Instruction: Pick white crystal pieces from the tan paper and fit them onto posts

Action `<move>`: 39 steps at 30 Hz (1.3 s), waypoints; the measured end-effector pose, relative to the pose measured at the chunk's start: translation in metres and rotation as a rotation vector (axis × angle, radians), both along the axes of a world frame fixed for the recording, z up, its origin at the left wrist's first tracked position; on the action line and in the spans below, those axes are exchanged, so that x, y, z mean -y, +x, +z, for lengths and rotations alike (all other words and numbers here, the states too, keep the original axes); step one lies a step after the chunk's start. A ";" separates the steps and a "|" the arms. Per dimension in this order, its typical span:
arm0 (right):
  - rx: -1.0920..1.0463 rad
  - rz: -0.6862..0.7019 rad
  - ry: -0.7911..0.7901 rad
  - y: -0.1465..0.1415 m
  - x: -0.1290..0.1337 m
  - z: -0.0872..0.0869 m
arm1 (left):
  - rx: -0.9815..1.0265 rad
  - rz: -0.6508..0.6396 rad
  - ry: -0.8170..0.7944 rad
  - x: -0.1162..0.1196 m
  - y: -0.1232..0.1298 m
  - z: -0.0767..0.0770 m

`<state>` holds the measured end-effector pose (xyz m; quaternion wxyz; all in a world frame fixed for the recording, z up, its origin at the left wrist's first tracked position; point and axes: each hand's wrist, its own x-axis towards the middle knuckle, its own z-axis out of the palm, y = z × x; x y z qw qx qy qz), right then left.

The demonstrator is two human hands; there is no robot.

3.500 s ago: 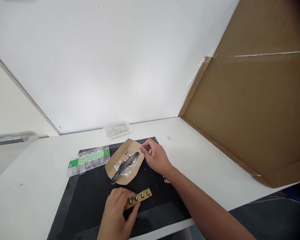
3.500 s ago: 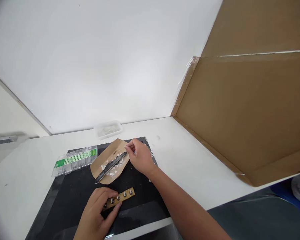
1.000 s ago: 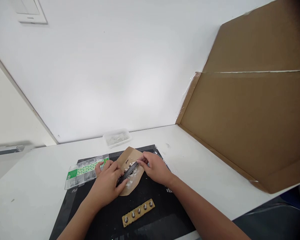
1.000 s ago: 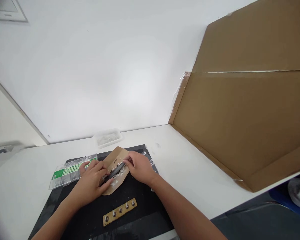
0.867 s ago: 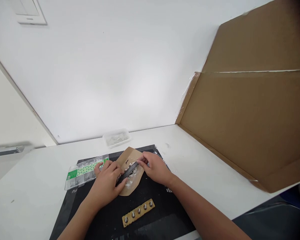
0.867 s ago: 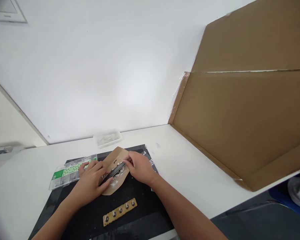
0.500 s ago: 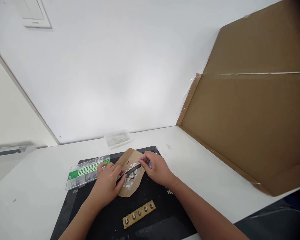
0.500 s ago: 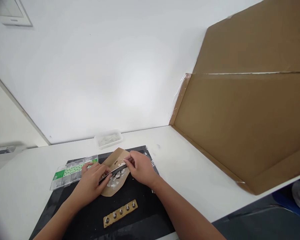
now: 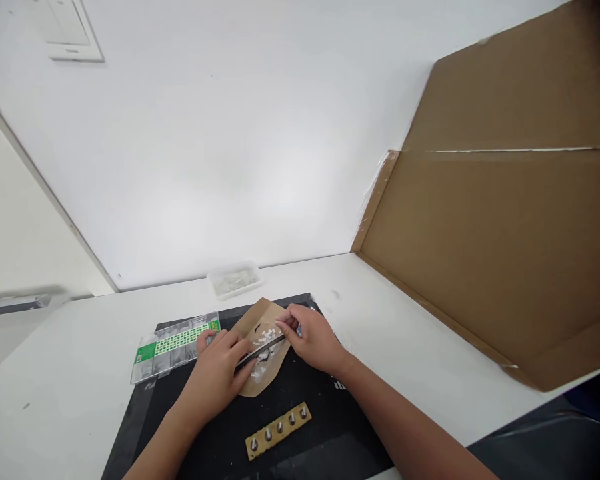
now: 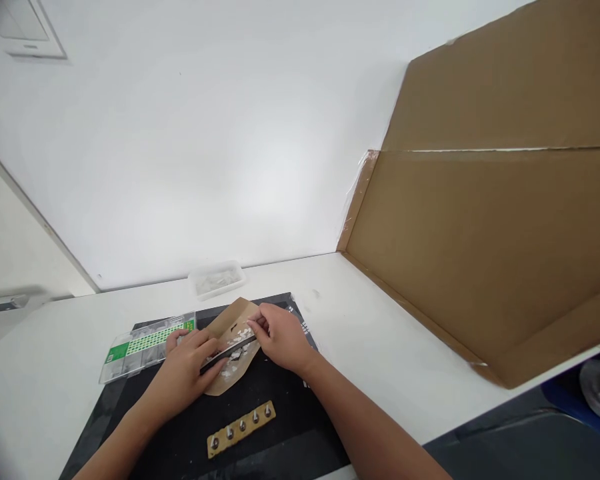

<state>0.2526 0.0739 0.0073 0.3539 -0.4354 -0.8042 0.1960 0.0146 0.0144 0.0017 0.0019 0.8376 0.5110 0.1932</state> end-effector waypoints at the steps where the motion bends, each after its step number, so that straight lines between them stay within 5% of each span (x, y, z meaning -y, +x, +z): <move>1: 0.001 0.000 0.000 0.000 0.000 0.000 | 0.001 0.002 0.009 0.000 0.001 0.000; 10: -0.032 -0.004 0.032 -0.001 0.000 0.000 | 0.041 0.020 -0.001 0.000 0.000 0.002; 18: -0.188 -0.081 0.373 -0.006 0.014 0.004 | 0.327 0.088 -0.118 0.009 0.001 0.012; 29: -0.139 -0.139 0.473 -0.027 0.020 -0.003 | 0.776 -0.055 -0.442 0.023 0.014 0.027; 39: -0.033 -0.072 0.467 -0.040 0.031 -0.005 | 0.818 0.015 -0.528 0.020 0.018 0.024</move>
